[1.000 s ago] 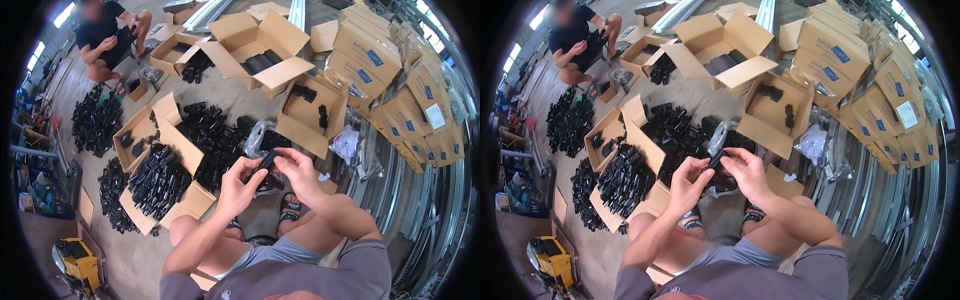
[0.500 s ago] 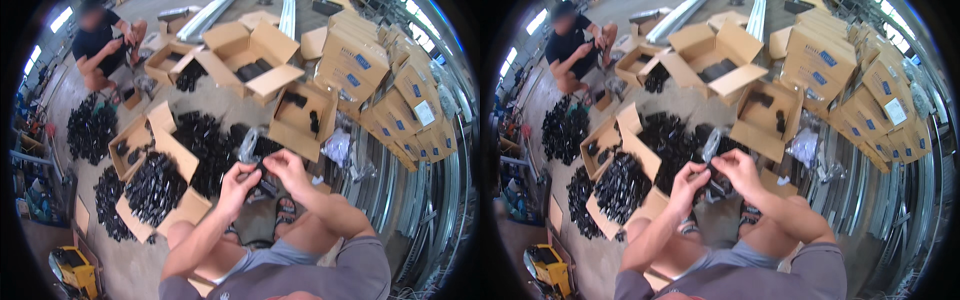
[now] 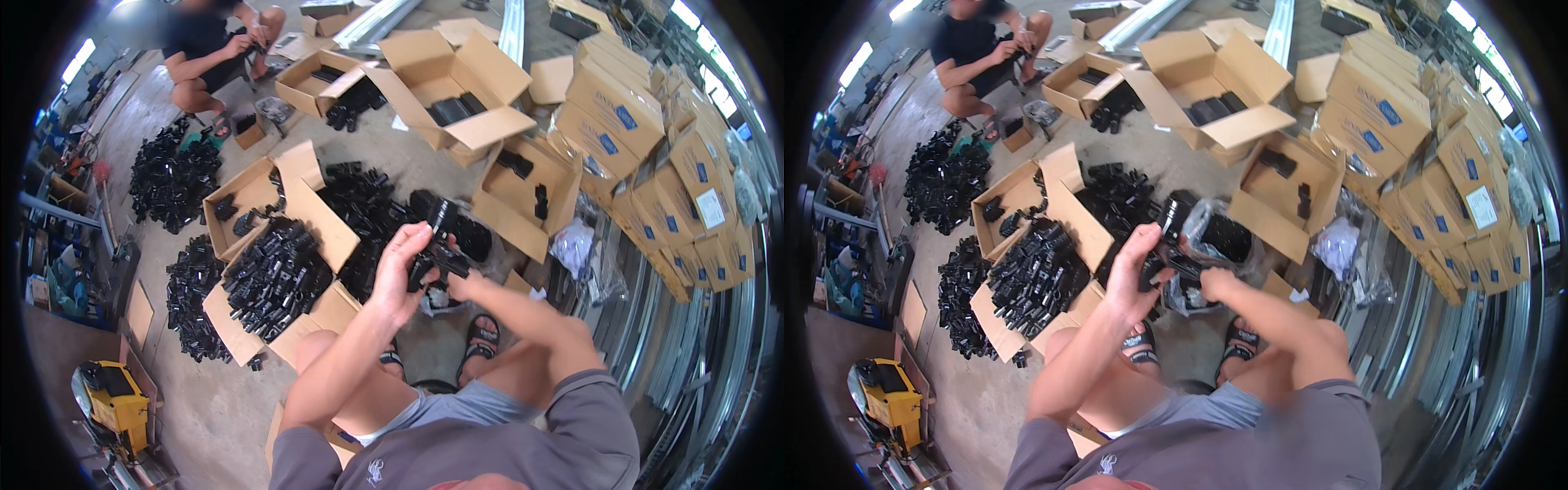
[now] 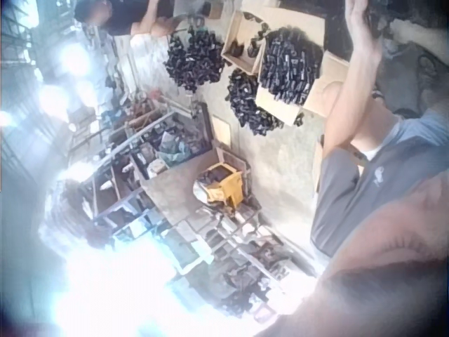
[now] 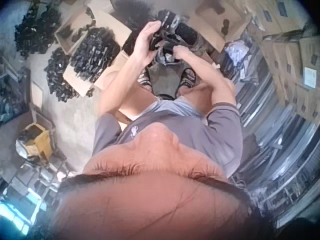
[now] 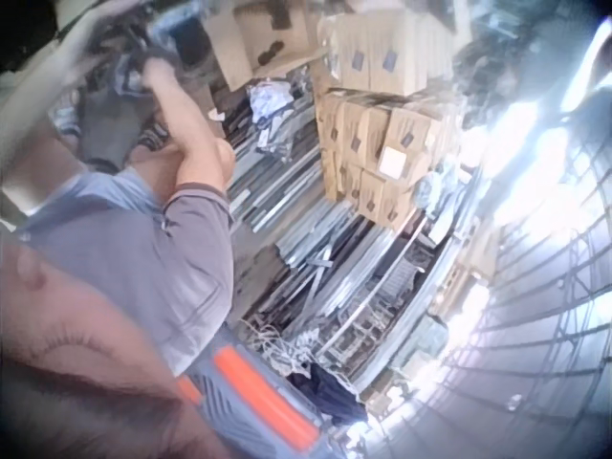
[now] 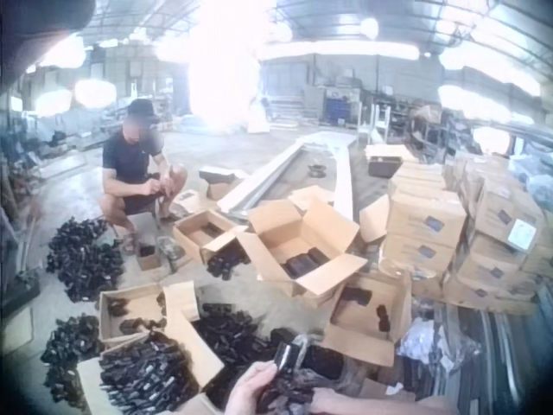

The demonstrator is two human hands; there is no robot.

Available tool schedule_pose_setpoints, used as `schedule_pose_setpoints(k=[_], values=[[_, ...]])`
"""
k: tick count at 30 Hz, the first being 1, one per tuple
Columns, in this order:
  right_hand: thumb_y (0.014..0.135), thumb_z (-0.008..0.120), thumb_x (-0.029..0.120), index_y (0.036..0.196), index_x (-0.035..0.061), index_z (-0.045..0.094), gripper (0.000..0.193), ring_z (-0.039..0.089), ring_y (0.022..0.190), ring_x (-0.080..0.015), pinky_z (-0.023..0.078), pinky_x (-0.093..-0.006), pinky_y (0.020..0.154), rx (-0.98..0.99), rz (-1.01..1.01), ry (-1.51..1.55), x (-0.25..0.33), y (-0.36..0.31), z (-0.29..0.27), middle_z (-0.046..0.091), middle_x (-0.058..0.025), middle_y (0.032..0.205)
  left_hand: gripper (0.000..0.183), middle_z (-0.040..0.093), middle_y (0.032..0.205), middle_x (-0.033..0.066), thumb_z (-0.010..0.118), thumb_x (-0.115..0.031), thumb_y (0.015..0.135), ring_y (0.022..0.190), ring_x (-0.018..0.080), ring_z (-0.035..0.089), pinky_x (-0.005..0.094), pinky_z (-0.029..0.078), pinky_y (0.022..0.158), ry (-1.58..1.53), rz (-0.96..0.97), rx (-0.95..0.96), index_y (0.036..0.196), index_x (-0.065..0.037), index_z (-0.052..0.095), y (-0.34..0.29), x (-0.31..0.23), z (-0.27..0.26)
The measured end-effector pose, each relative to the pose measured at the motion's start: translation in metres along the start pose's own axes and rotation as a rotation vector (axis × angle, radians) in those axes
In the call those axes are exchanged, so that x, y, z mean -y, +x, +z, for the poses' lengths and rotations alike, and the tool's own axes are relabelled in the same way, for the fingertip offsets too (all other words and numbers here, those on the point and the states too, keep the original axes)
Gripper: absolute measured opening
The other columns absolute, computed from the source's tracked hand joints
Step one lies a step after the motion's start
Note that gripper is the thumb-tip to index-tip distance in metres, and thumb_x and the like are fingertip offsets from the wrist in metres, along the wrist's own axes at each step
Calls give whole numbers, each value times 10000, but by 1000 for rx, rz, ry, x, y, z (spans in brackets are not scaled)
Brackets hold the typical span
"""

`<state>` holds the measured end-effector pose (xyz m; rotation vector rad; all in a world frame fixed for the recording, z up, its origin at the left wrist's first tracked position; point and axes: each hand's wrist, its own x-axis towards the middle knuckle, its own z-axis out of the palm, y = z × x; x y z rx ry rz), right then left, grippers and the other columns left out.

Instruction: The person assembles black plastic corner joints by inserting black plastic tubes into them, handling the pieces one at a time and placing the finished joints into a box.

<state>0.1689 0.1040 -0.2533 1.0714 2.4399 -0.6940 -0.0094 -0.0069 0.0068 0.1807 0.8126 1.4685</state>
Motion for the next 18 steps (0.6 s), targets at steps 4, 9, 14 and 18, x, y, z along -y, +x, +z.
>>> schedule_pose_setpoints(k=[4,9,14,18], values=[[834,617,173,1230,22,626,423,628,1163,-342,502,-457,980,42,293,185,36,31,62,643,-215,1239,176,692,995,64,620,-284,950,872,123,650,220,418,572,0,50,3,1029,-135,570,-10,-5,-12],[867,578,328,1201,79,660,425,596,1195,-362,474,-452,1006,-45,508,340,18,35,127,633,-215,1249,144,699,1021,83,586,-224,978,902,132,666,209,419,556,-32,12,41,1084,-129,563,0,5,-9],[805,661,194,1065,49,725,305,655,1099,-342,516,-427,949,-131,500,367,37,61,120,684,-211,1138,98,712,1041,25,593,-237,977,916,93,663,213,412,609,17,26,28,1064,-192,596,-5,-1,-12],[793,662,183,1045,56,732,291,663,1074,-337,522,-422,936,-125,485,354,39,65,115,690,-204,1114,103,717,1048,17,617,-246,968,923,85,664,210,410,614,24,37,43,1064,-209,615,-6,-1,-5]])
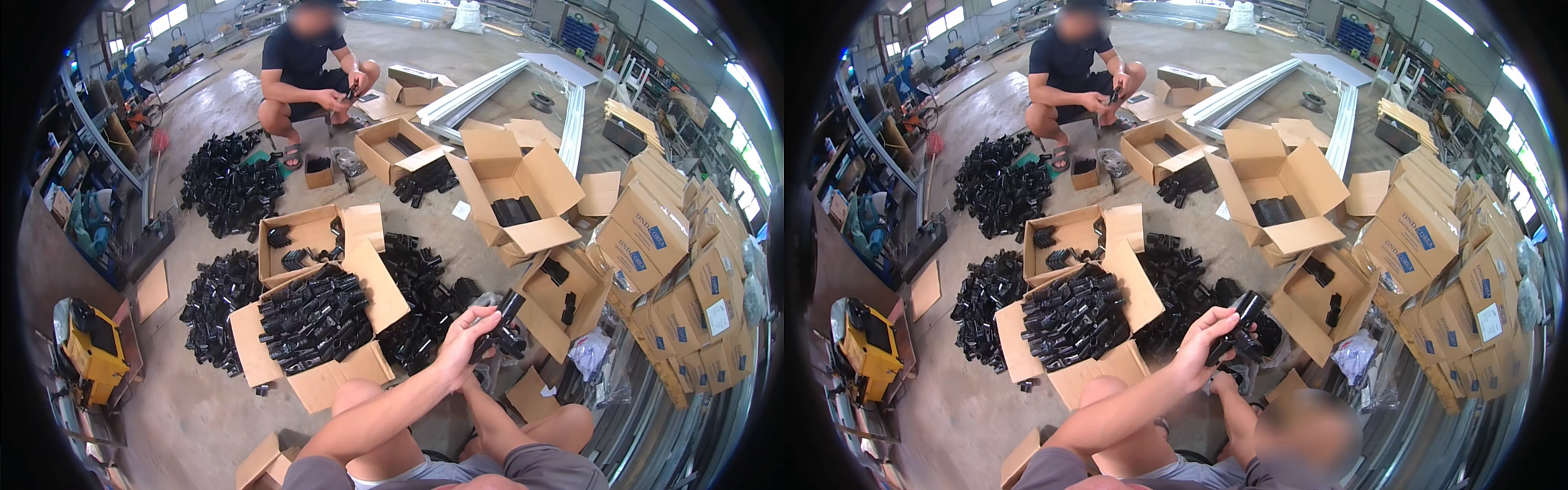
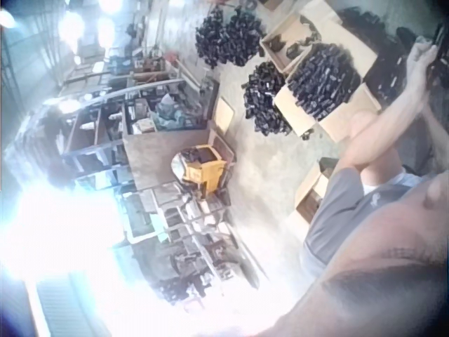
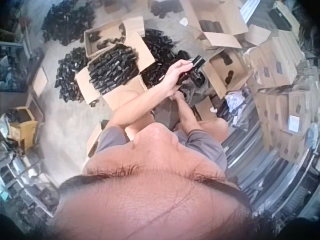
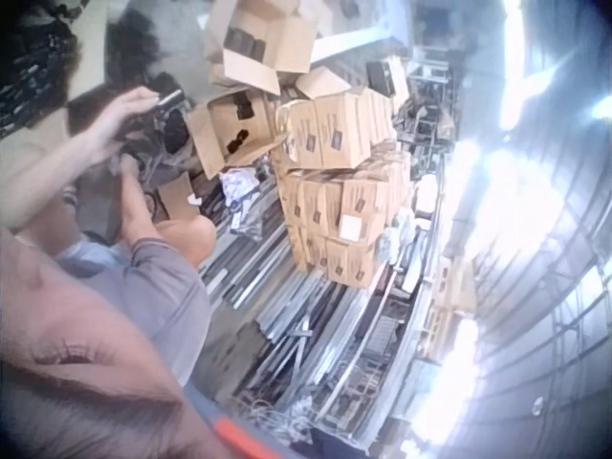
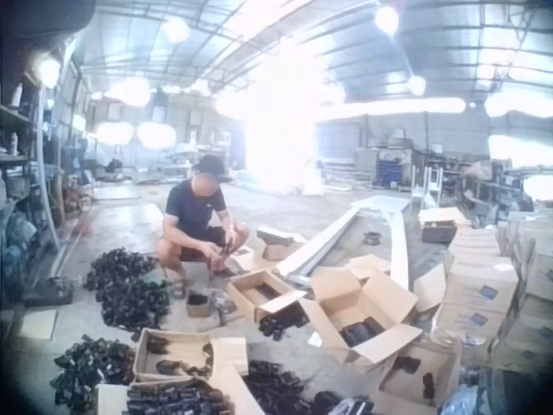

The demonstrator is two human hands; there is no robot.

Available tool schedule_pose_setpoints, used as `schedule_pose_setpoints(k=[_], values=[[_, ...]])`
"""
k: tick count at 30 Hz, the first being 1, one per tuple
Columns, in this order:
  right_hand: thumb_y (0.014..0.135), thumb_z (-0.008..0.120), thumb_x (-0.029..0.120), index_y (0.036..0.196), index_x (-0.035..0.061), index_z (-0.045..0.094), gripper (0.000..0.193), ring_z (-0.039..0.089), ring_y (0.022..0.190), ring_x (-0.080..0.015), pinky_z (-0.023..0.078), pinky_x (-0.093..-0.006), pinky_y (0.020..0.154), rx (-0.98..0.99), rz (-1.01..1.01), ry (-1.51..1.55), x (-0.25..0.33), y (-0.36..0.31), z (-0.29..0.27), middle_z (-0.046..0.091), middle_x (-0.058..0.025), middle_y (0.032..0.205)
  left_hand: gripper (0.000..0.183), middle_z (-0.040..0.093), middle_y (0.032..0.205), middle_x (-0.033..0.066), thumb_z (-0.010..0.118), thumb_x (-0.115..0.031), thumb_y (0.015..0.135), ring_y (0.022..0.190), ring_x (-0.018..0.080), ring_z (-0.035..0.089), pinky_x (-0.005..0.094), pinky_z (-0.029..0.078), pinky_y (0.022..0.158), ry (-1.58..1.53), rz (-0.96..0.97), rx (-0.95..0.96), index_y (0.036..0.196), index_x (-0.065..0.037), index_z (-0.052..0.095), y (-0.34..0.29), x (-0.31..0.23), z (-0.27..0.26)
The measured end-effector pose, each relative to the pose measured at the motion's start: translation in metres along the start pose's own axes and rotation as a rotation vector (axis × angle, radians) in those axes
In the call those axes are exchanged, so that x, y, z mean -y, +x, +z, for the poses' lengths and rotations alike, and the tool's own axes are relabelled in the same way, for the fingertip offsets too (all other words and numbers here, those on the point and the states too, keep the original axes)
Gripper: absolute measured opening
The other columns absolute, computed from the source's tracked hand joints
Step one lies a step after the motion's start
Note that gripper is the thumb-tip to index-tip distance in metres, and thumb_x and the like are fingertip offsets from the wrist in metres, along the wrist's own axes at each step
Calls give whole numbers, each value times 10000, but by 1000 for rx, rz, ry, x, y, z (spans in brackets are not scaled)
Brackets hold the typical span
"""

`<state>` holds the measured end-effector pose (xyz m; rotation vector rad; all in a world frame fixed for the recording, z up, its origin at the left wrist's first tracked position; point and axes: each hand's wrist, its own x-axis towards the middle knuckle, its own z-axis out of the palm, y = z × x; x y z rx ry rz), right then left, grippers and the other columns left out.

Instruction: The person assembles black plastic corner joints by inserting black plastic tubes into them, handling the pieces one at a time and placing the finished joints into a box.

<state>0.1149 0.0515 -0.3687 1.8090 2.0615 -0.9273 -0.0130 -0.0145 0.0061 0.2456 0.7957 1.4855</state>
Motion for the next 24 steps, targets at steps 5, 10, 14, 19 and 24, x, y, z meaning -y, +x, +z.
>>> schedule_pose_setpoints(k=[5,10,14,19,24], values=[[778,664,170,1021,66,740,275,672,1043,-331,529,-415,919,13,-19,-22,-1,0,-4,698,-196,1083,105,719,1037,32,616,-235,970,916,99,674,219,428,598,-23,33,14,1062,-185,617,3,0,1],[763,666,156,996,75,748,260,681,1012,-325,536,-409,902,22,-49,-39,-5,2,-10,706,-187,1052,110,722,1031,40,615,-224,970,897,112,686,221,438,589,-22,74,-11,1068,-175,618,6,0,3],[752,667,146,976,83,754,249,689,987,-320,541,-403,889,36,-73,-58,-3,0,-8,712,-181,1028,106,720,1009,18,620,-221,970,895,97,677,240,445,620,-38,77,-32,1059,-164,625,5,-3,3],[737,669,132,952,92,762,238,698,956,-314,548,-397,872,53,-95,-75,-4,1,-8,720,-172,997,99,718,1018,21,616,-213,973,895,100,675,248,443,628,-10,95,-39,1052,-156,625,8,3,0],[722,671,119,927,102,770,228,708,924,-308,555,-390,856,75,-234,-146,-9,3,-23,728,-164,966,77,720,1003,46,617,-165,968,872,125,686,261,487,628,-25,150,-42,1036,-132,626,13,4,0]])
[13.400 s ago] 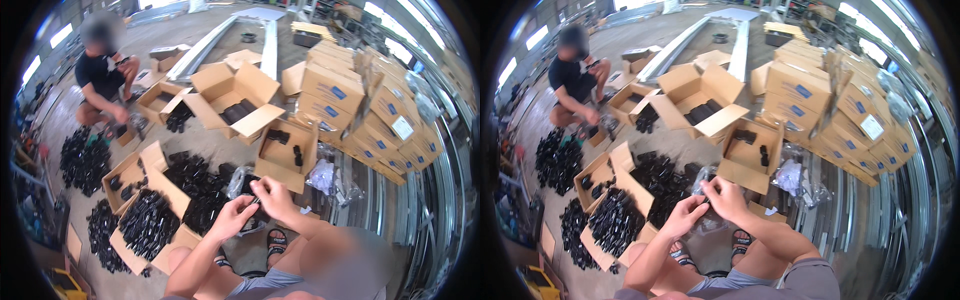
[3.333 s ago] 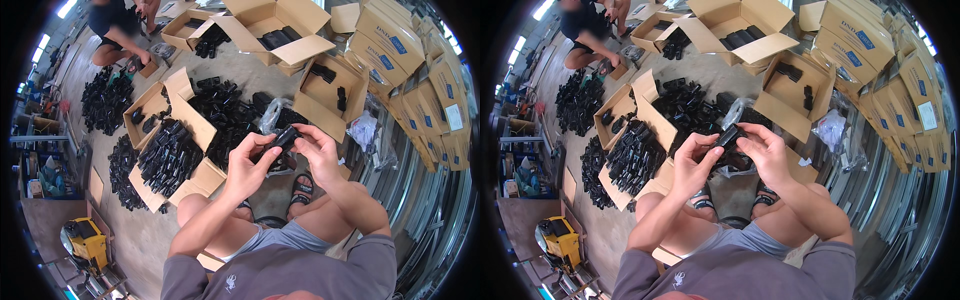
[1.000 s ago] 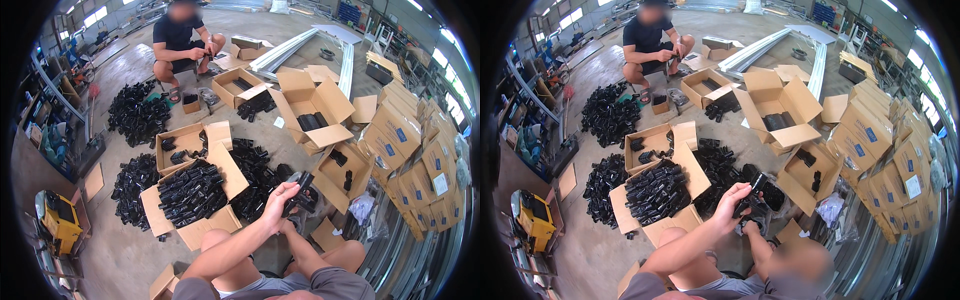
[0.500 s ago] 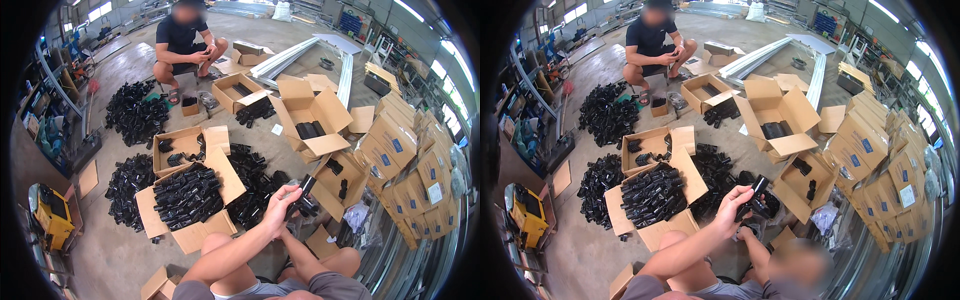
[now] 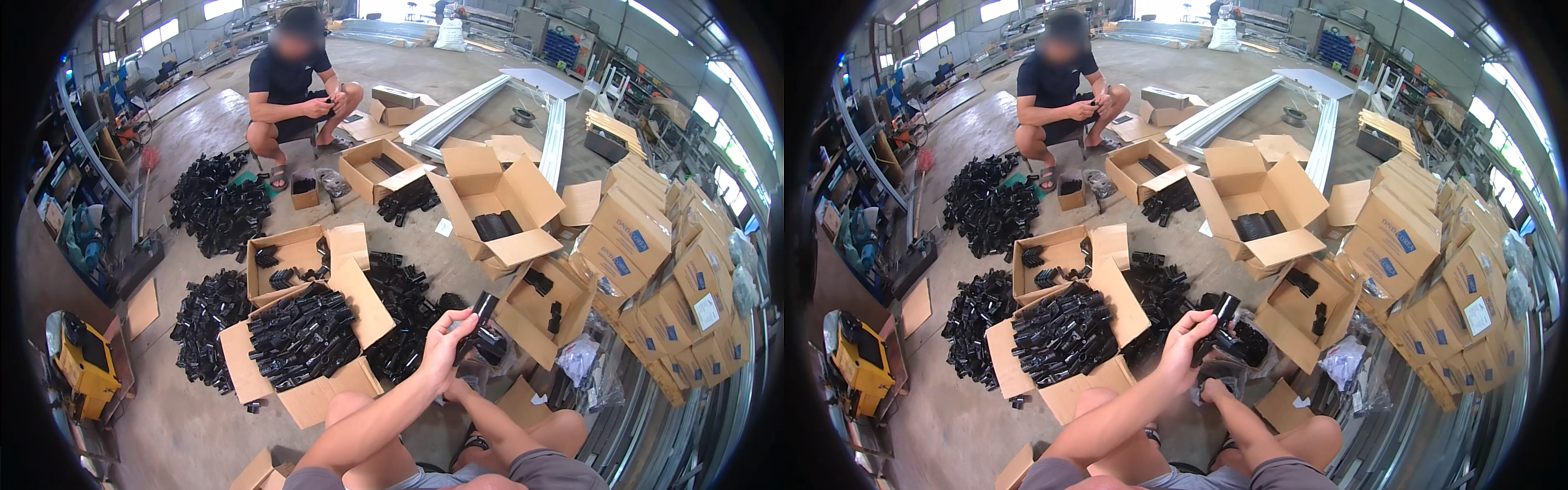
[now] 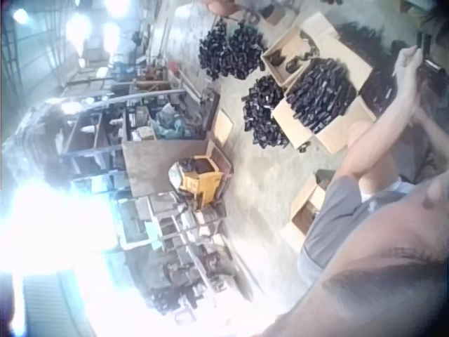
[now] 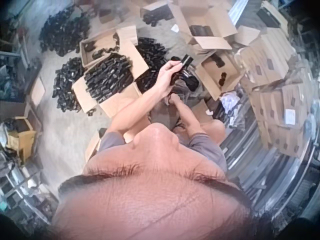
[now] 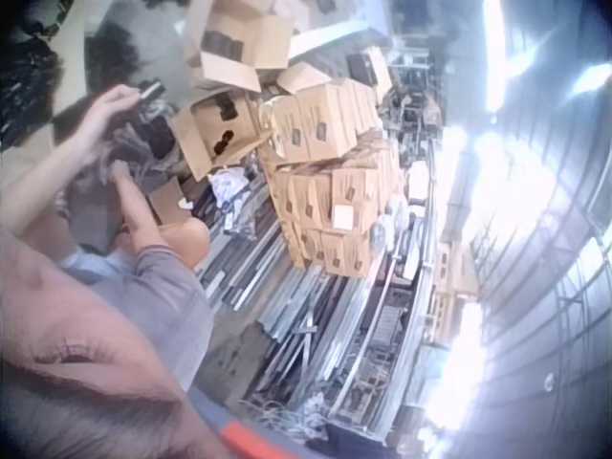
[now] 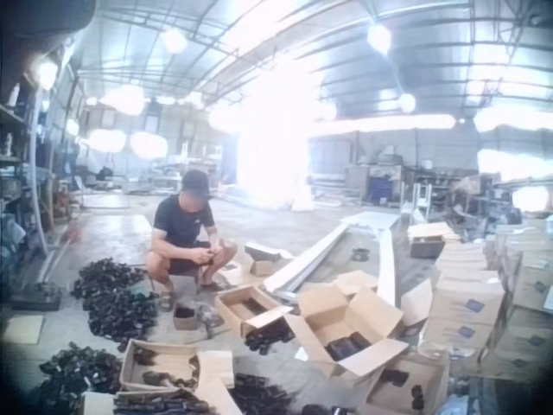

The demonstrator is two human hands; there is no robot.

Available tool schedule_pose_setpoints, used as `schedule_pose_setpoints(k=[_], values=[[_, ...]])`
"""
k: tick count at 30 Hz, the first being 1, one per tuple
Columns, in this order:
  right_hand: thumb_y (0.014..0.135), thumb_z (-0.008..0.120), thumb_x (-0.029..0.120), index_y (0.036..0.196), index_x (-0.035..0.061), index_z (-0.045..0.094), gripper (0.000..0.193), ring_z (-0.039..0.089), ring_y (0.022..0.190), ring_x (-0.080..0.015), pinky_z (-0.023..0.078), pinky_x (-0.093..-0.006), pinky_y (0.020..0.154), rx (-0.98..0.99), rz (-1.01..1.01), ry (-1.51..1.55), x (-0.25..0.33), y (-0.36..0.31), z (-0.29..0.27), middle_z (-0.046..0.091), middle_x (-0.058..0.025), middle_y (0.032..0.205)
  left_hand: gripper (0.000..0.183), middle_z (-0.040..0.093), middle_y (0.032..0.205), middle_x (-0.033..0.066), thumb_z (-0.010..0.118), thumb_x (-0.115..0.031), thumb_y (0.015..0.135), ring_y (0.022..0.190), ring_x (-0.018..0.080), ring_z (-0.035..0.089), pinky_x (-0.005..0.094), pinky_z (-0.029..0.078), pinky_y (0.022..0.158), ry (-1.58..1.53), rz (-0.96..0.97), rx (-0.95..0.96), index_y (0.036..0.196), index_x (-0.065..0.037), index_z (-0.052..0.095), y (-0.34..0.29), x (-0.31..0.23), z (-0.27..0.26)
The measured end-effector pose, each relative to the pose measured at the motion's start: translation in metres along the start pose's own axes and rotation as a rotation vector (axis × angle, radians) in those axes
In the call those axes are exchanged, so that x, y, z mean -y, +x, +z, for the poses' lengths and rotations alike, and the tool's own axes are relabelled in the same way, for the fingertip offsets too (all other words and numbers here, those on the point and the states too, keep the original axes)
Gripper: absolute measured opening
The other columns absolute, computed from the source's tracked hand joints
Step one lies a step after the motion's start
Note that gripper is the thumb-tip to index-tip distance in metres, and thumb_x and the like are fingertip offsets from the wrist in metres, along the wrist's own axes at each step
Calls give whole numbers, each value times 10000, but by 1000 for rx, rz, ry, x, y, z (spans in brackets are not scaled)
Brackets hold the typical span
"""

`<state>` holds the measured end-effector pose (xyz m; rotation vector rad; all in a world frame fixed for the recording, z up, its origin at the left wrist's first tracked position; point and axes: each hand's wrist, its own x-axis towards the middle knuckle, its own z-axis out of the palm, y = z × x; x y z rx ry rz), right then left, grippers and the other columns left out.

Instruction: The person assembles black plastic corner joints by inserting black plastic tubes into them, handling the pieces one at a time and placing the finished joints into a box.

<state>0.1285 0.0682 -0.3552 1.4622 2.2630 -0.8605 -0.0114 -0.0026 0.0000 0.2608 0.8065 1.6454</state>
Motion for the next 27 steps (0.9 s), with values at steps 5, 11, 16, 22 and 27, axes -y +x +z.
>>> schedule_pose_setpoints(k=[5,11,16,22,27], values=[[720,720,154,861,86,748,159,710,813,-266,562,-376,754,167,-447,-48,32,-38,-126,734,-126,865,63,718,955,19,632,-162,958,808,90,668,231,461,594,-39,101,-70,1021,-158,633,-1,-8,-5],[837,679,-10,1051,-14,674,215,649,787,-134,524,-276,713,-143,-445,944,70,-141,-281,709,-62,907,163,718,984,55,645,-163,954,789,87,656,231,450,560,108,199,-97,1108,-127,608,-2,-8,1],[910,668,34,1075,-9,654,172,695,869,-153,562,-277,779,-219,-444,1392,74,-203,-315,718,-113,981,216,707,1070,109,666,-53,934,926,93,643,244,506,827,159,211,-81,1135,-7,601,-6,-1,10],[908,677,41,1082,8,635,183,690,908,-156,541,-273,794,-174,-461,1388,80,-215,-300,712,-103,983,230,701,1091,135,656,-12,929,969,107,647,252,527,841,290,287,-1,1146,7,584,-7,17,9],[889,721,45,1012,-22,683,145,653,875,-87,520,-222,787,-178,-425,1456,79,-213,-290,712,-63,958,226,694,1118,134,689,3,899,1035,142,652,261,518,880,472,419,-6,1108,16,605,0,30,15]])
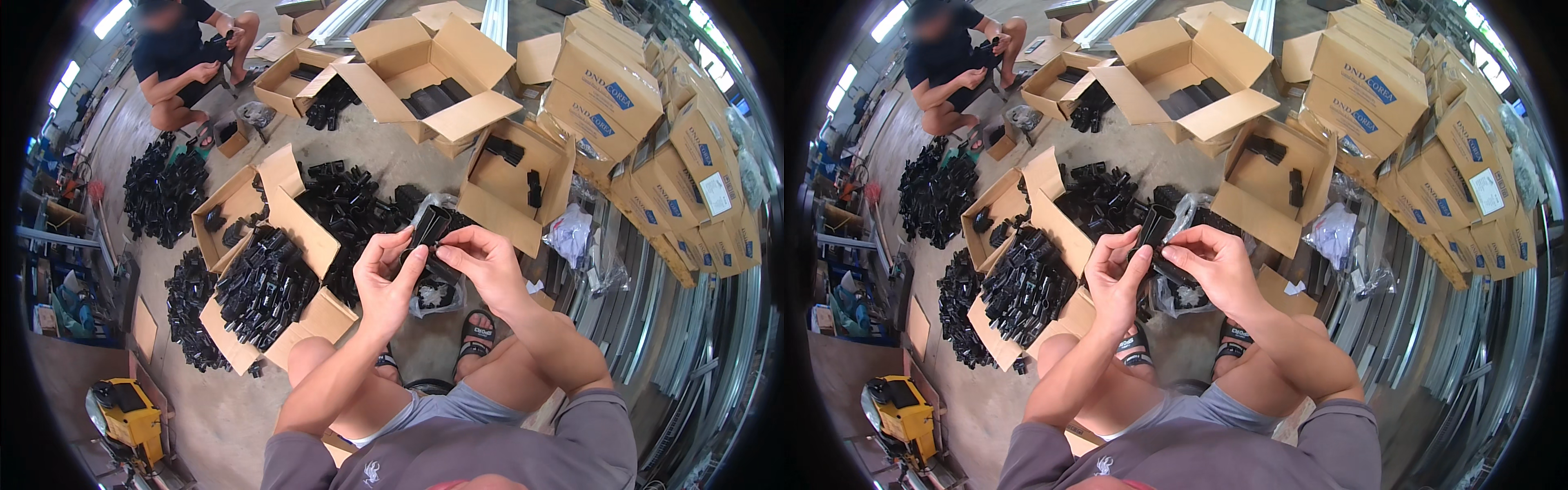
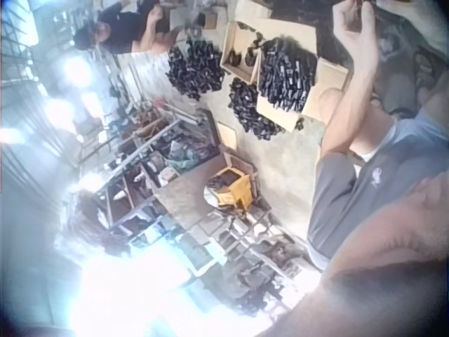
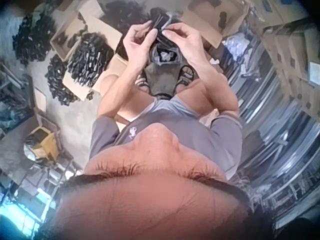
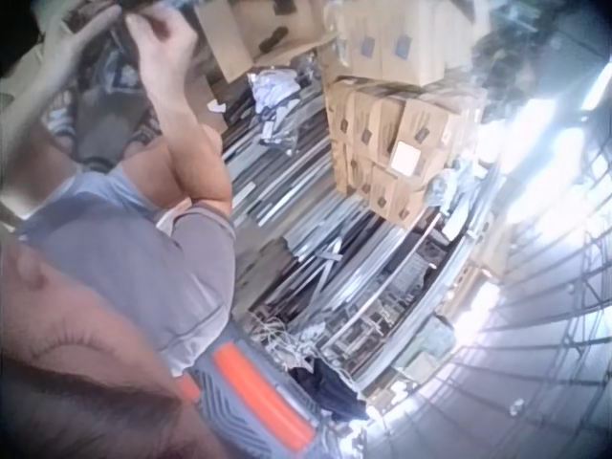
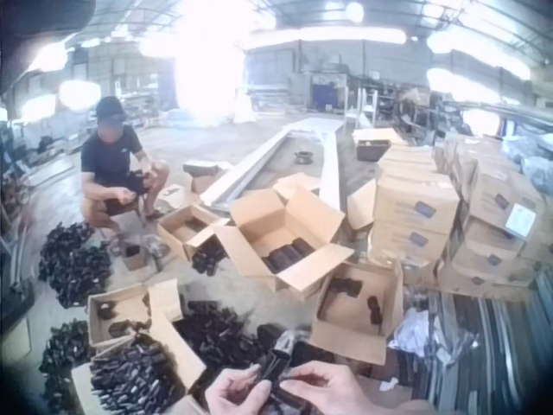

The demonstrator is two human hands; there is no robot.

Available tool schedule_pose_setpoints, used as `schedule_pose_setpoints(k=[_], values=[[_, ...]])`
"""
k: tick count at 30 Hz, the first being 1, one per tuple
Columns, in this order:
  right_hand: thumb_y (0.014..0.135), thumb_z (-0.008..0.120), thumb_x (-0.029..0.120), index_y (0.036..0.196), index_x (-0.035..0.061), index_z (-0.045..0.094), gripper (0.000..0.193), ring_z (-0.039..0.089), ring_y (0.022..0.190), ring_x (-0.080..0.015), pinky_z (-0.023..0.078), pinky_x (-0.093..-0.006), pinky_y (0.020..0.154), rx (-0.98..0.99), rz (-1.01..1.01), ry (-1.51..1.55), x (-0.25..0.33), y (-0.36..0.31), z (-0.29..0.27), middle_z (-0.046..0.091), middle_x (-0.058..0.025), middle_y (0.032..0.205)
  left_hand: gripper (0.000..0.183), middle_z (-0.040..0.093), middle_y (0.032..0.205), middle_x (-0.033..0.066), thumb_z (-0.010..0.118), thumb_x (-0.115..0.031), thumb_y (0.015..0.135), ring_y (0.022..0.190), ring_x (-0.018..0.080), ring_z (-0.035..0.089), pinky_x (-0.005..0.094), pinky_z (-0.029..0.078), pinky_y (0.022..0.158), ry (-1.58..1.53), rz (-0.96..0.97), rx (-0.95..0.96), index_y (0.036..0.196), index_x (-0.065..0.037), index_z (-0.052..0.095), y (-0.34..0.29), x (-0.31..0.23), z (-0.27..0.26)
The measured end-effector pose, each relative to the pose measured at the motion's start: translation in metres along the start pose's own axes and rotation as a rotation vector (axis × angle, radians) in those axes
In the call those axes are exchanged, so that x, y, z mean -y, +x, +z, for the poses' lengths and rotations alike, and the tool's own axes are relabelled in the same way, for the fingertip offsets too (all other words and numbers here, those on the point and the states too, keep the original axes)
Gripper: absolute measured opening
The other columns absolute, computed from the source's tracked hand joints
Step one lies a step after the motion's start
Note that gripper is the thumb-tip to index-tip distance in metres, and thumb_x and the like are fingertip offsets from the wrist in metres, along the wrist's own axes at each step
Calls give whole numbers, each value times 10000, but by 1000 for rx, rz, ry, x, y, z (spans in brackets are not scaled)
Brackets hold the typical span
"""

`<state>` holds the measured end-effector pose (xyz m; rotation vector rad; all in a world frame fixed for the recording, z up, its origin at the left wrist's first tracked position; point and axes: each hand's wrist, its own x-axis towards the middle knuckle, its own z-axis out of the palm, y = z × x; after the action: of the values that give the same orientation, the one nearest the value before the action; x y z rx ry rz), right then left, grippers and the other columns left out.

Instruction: The person assembles black plastic corner joints by inserting black plastic tubes into them, handling the pieces one at a time and placing the finished joints into a box.

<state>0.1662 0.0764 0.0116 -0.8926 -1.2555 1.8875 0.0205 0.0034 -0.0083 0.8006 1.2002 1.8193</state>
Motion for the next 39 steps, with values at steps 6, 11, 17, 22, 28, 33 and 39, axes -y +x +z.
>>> schedule_pose_setpoints(k=[6,11,17,22,28,33,39], values=[[876,733,41,1015,-36,693,164,665,860,-104,538,-237,779,-18,-42,-42,-2,0,-11,720,-82,931,229,691,1116,126,705,13,881,1027,140,654,264,508,902,102,43,13,1094,21,621,0,8,7],[877,731,40,1015,-45,692,167,671,860,-111,543,-242,775,-30,-41,-89,1,-3,-11,723,-95,932,245,691,1100,115,706,28,874,1011,136,654,266,507,907,91,77,26,1102,30,619,-3,9,11],[895,723,66,1010,-42,697,161,667,848,-103,540,-235,759,-45,-75,-87,-3,-3,-8,723,-84,920,250,690,1098,112,713,24,871,1011,136,652,273,503,919,101,89,14,1103,31,621,-4,12,9],[922,704,113,1011,-43,694,180,655,815,-89,523,-218,743,-97,-68,-181,-14,-5,-4,711,-53,872,247,691,1095,108,714,21,872,1014,134,649,276,500,924,101,114,-15,1102,31,624,-6,13,9],[955,666,141,1017,-31,691,184,648,852,-95,521,-255,781,-77,-190,-257,-18,-9,0,701,-49,929,242,664,1171,143,691,61,874,1089,169,633,284,499,940,162,90,15,1095,22,602,-7,8,5],[959,656,141,1028,-23,678,179,644,881,-99,517,-268,811,-117,-157,-122,-17,-8,9,697,-52,943,231,668,1159,140,698,56,872,1071,161,636,282,504,928,117,95,10,1083,27,607,-8,10,6],[965,650,142,1048,-28,646,189,630,866,-85,514,-262,805,-121,-112,-303,-20,-9,4,690,-45,950,249,696,1080,116,714,16,873,1004,129,648,266,505,911,143,125,-27,1105,49,630,-8,12,7]])
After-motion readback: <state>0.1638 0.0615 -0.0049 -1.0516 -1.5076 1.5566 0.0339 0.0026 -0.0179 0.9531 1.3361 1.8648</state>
